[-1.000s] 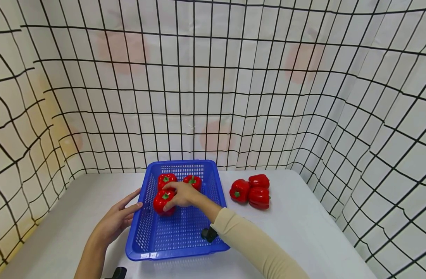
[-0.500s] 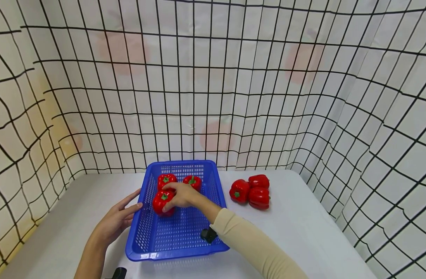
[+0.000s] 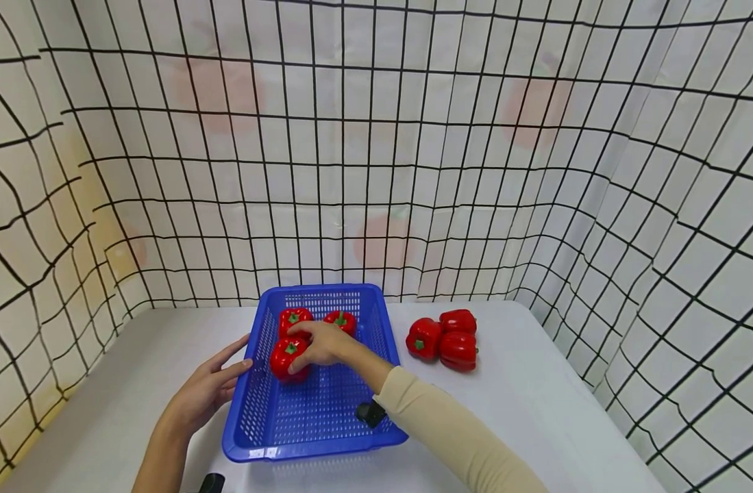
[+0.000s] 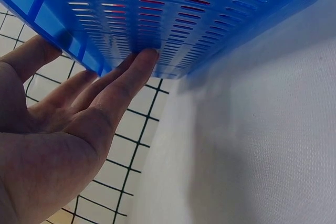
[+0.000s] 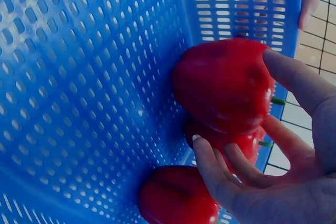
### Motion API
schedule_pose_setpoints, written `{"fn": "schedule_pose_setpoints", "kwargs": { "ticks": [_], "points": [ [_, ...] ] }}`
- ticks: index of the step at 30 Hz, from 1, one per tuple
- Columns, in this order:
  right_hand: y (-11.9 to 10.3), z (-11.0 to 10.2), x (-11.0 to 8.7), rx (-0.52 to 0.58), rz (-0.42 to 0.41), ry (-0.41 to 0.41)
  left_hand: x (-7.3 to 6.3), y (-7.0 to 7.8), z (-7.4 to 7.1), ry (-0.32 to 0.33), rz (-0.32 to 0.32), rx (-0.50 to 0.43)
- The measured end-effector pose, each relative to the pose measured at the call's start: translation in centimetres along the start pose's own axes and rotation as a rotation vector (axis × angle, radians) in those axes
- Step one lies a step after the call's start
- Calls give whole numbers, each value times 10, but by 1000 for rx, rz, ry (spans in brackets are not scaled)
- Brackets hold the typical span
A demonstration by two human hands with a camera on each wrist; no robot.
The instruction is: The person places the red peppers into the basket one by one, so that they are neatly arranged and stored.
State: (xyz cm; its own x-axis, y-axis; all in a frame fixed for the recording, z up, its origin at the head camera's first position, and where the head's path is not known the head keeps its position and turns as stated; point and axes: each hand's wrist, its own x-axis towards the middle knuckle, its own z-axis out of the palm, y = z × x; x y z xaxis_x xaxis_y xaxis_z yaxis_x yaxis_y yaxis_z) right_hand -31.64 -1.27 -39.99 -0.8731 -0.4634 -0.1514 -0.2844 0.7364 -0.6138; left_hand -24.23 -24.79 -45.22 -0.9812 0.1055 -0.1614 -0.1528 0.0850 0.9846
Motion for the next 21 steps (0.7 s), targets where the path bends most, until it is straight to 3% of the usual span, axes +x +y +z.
{"fn": "schedule_pose_setpoints", "kwargs": {
  "ticks": [11, 21],
  "points": [
    [-2, -27, -7, -98, -64, 8, 0, -1, 0, 6, 5, -8],
    [0, -56, -24, -122, -61, 16, 1, 1, 0, -4, 6, -20]
  ]
}}
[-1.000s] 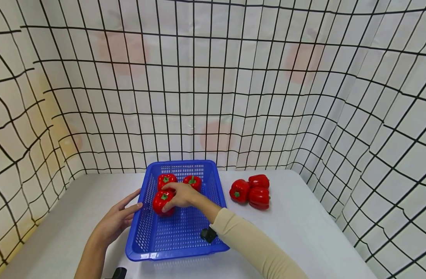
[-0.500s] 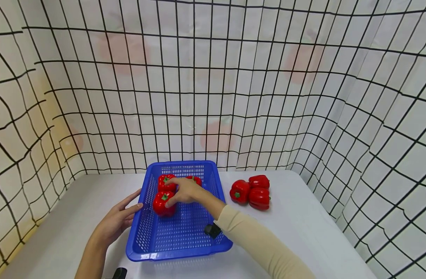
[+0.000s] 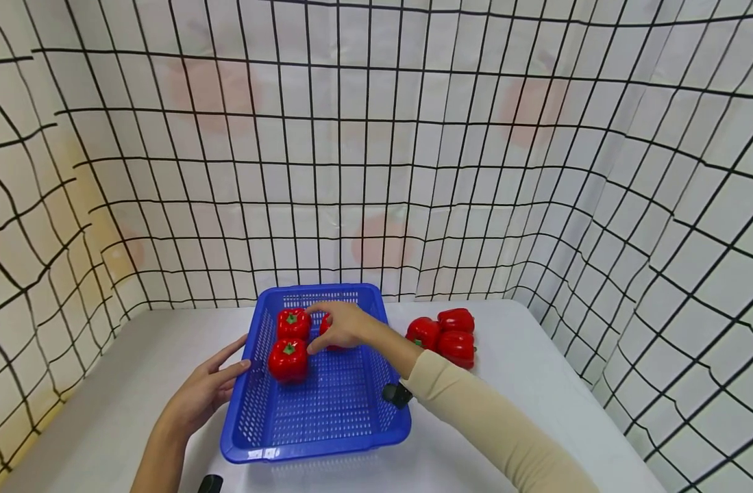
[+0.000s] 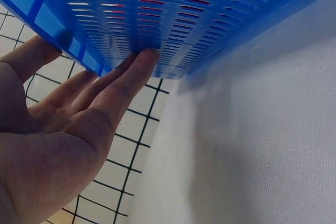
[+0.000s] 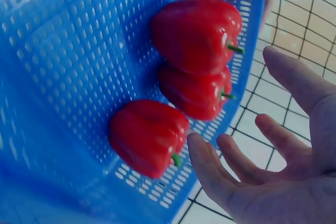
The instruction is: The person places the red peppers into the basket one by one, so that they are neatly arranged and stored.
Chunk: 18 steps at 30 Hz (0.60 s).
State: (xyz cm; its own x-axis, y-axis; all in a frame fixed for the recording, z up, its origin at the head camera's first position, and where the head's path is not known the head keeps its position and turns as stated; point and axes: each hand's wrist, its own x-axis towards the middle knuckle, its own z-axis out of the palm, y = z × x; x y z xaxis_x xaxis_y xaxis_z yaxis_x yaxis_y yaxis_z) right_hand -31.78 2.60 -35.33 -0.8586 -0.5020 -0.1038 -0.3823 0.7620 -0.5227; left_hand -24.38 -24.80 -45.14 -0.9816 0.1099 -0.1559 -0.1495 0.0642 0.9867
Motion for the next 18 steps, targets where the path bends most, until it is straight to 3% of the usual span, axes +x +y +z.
{"fn": "schedule_pose_setpoints", "kwargs": {
  "ticks": [18],
  "points": [
    [38, -43, -34, 17, 47, 65, 0, -1, -1, -6, 2, 4]
  ]
}}
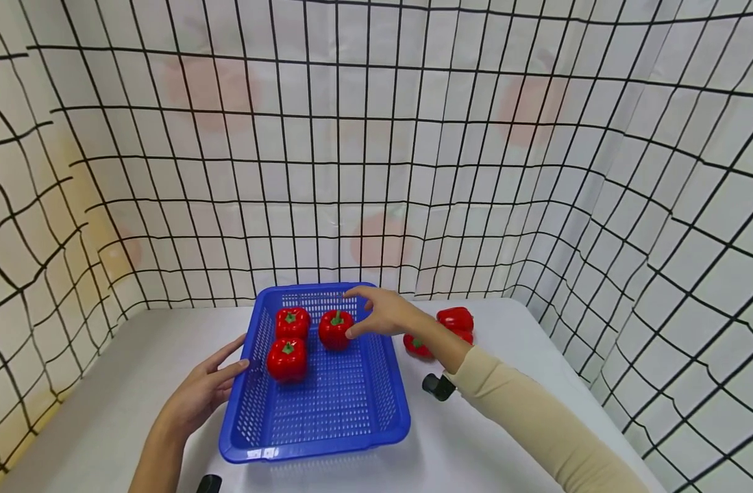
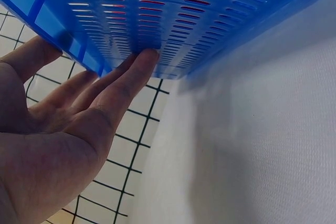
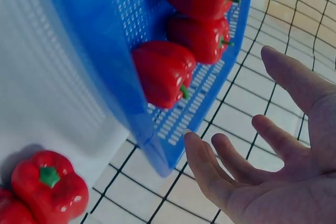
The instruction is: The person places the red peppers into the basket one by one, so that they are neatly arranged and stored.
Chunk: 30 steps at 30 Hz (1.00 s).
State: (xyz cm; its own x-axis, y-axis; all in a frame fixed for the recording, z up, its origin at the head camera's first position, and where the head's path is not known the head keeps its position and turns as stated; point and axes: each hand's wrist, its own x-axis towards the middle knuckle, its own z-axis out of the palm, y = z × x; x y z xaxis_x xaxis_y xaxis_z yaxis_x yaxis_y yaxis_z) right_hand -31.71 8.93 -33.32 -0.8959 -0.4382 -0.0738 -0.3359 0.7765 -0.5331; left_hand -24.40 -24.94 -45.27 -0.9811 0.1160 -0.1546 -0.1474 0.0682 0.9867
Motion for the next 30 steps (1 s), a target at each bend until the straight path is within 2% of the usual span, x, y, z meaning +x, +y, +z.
{"fn": "schedule_pose_setpoints", "kwargs": {
  "ticks": [13, 21, 30],
  "points": [
    [45, -24, -16, -12, 94, 52, -2, 0, 2, 20, 4, 10],
    [76, -34, -29, -15, 134, 90, -2, 0, 2, 12, 12, 11],
    [111, -45, -48, 47, 188, 100, -3, 1, 2, 11, 8, 0]
  ]
}}
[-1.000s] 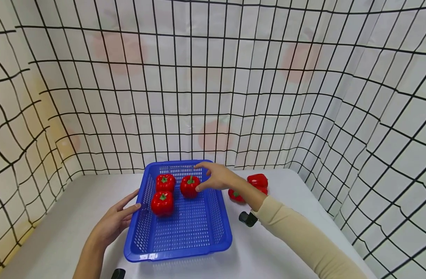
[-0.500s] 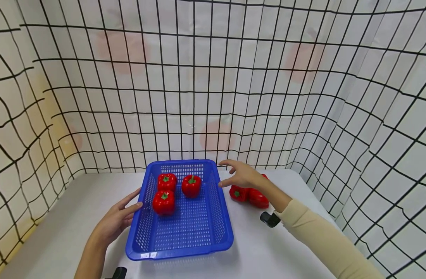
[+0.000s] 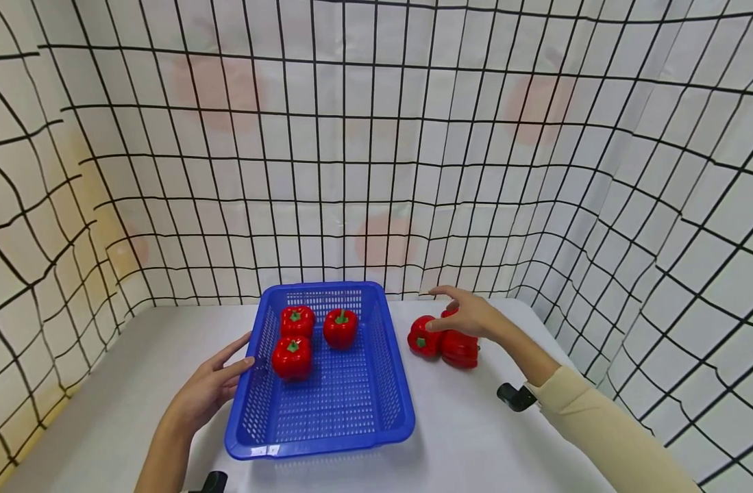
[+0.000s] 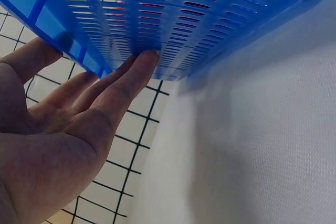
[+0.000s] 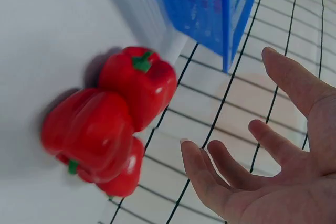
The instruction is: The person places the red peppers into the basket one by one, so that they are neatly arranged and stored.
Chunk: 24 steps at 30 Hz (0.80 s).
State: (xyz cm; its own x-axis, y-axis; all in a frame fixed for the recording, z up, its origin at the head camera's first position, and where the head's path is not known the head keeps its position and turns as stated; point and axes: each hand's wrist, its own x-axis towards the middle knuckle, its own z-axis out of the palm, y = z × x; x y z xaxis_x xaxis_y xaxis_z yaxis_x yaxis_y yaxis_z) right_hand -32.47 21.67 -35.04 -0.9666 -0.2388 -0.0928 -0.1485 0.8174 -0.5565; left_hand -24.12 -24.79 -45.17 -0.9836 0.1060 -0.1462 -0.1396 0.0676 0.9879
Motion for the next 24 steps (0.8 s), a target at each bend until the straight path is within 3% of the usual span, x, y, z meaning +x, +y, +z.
{"fn": "schedule_pose_setpoints", "kwargs": {
  "ticks": [11, 24],
  "points": [
    [43, -2, -6, 33, 67, 48, 0, -2, 2, 15, 4, 20],
    [84, 14, -8, 69, 128, 60, 1, -4, 1, 22, -9, 13]
  ]
}}
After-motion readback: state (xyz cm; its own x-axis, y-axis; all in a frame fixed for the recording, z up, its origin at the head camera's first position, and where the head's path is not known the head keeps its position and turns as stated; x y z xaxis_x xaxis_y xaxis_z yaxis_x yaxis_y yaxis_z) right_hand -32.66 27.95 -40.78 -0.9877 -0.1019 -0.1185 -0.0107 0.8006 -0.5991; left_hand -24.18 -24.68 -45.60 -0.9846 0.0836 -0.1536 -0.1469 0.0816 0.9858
